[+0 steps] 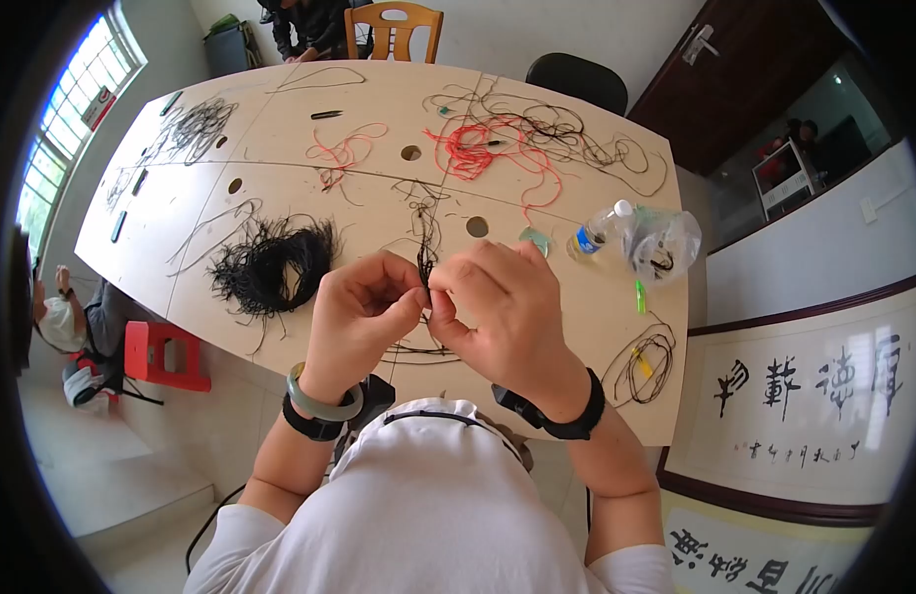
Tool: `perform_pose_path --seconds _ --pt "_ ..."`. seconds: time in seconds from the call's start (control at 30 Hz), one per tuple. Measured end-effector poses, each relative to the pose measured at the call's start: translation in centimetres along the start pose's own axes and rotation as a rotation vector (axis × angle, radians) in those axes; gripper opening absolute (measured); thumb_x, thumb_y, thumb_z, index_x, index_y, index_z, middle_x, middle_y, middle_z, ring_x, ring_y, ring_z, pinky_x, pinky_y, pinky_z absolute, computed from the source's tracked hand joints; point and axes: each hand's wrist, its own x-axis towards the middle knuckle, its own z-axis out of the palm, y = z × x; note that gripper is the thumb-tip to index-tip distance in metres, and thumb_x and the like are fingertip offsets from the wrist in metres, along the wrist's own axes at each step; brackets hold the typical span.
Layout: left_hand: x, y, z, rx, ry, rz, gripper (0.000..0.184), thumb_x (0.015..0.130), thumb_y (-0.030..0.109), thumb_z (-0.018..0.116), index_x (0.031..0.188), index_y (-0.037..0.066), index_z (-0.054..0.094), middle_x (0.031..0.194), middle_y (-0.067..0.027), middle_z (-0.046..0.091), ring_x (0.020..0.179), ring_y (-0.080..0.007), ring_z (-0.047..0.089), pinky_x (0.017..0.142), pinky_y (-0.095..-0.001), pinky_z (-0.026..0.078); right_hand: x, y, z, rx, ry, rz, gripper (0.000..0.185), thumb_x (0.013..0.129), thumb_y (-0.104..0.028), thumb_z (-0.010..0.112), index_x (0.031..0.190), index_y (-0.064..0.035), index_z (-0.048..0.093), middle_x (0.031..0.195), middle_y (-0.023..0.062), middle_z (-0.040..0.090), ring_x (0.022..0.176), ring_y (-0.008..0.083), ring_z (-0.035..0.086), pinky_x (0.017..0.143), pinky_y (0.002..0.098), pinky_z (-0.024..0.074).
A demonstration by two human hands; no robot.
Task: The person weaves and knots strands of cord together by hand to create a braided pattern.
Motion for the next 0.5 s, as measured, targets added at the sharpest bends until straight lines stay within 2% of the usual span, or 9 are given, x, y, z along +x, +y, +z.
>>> perform_pose_path --seconds 0.07,0.1,0.17,0.2,0.3,0.33,0.37,0.5 --pt "0.0 0.1 0.3 0.079 0.056 0.085 0.004 0.075 0.002 0.063 0.079 0.001 0.061 0.067 0.0017 0.061 0.054 -0.0063 0.052 0.050 -0.0179 0.041 -0.3 -0.1 0.5 0.451 0.016 0.352 0.008 0.077 0.000 0.059 0.081 -0.0077 0.058 0.076 -0.0041 0.056 0.061 0.0079 0.048 0.060 0.0229 0.0415" --pt "-0.2 0.4 0.5 0.080 0.056 0.085 0.004 0.075 0.002 0.063 0.079 0.001 0.061 0.067 0.0017 0.061 0.054 -0.0063 0.052 0.050 -0.0179 0.041 -0.8 0.0 0.8 0.451 0.017 0.351 0.008 0.077 0.000 0.059 0.081 -0.0077 0.058 0.076 -0.0041 0.056 0.061 0.0079 0.048 0.060 0.0229 0.0415" --pt "-0.3 0.9 0.8 0.476 0.109 0.347 0.006 0.074 0.002 0.063 0.078 -0.001 0.060 0.067 0.0006 0.061 0.057 -0.0024 0.051 0.049 -0.0176 0.039 -1.5 0.4 1.3 0.987 0.011 0.680 0.008 0.078 0.001 0.059 0.083 -0.0045 0.058 0.076 -0.0056 0.054 0.064 0.0031 0.047 0.059 0.0183 0.0390" --pt "-0.3 0.8 0.9 0.470 0.110 0.349 0.006 0.074 0.002 0.063 0.078 -0.001 0.060 0.067 0.0006 0.061 0.057 -0.0024 0.051 0.049 -0.0176 0.039 -1.1 0.0 0.9 1.166 0.020 0.804 0.007 0.080 -0.001 0.059 0.086 -0.0038 0.058 0.076 -0.0065 0.053 0.066 0.0007 0.046 0.060 0.0166 0.0375" --pt "-0.3 0.6 0.9 0.435 0.115 0.378 0.006 0.076 0.001 0.062 0.080 -0.002 0.060 0.069 -0.0002 0.061 0.060 -0.0009 0.051 0.050 -0.0175 0.041 -1.1 -0.2 0.8 1.287 0.042 0.843 0.005 0.082 -0.004 0.059 0.087 -0.0046 0.058 0.076 -0.0061 0.054 0.067 0.0005 0.046 0.061 0.0168 0.0374" --pt "-0.3 0.5 0.9 0.213 0.094 0.253 0.005 0.078 0.001 0.062 0.082 -0.002 0.061 0.071 -0.0005 0.062 0.061 -0.0016 0.052 0.052 -0.0177 0.042 -1.1 -0.3 0.7 1.288 0.044 0.844 0.005 0.082 -0.004 0.059 0.087 -0.0046 0.058 0.076 -0.0061 0.054 0.067 0.0005 0.046 0.061 0.0168 0.0374" --pt "-0.3 0.5 0.8 -0.009 0.073 0.129 0.004 0.080 0.000 0.062 0.084 -0.002 0.061 0.073 -0.0008 0.063 0.062 -0.0022 0.053 0.053 -0.0180 0.044 -1.1 -0.3 0.6 1.185 0.054 0.813 0.005 0.082 -0.005 0.059 0.087 -0.0052 0.058 0.076 -0.0062 0.054 0.066 0.0007 0.045 0.061 0.0168 0.0369" --pt "-0.3 0.6 0.9 -0.124 0.077 0.114 0.005 0.082 0.000 0.061 0.086 -0.002 0.062 0.078 -0.0011 0.064 0.065 -0.0033 0.056 0.057 -0.0188 0.046 -1.4 0.1 0.7 0.987 0.072 0.684 0.005 0.081 -0.006 0.060 0.085 -0.0064 0.059 0.074 -0.0062 0.054 0.064 0.0022 0.042 0.061 0.0174 0.0359"
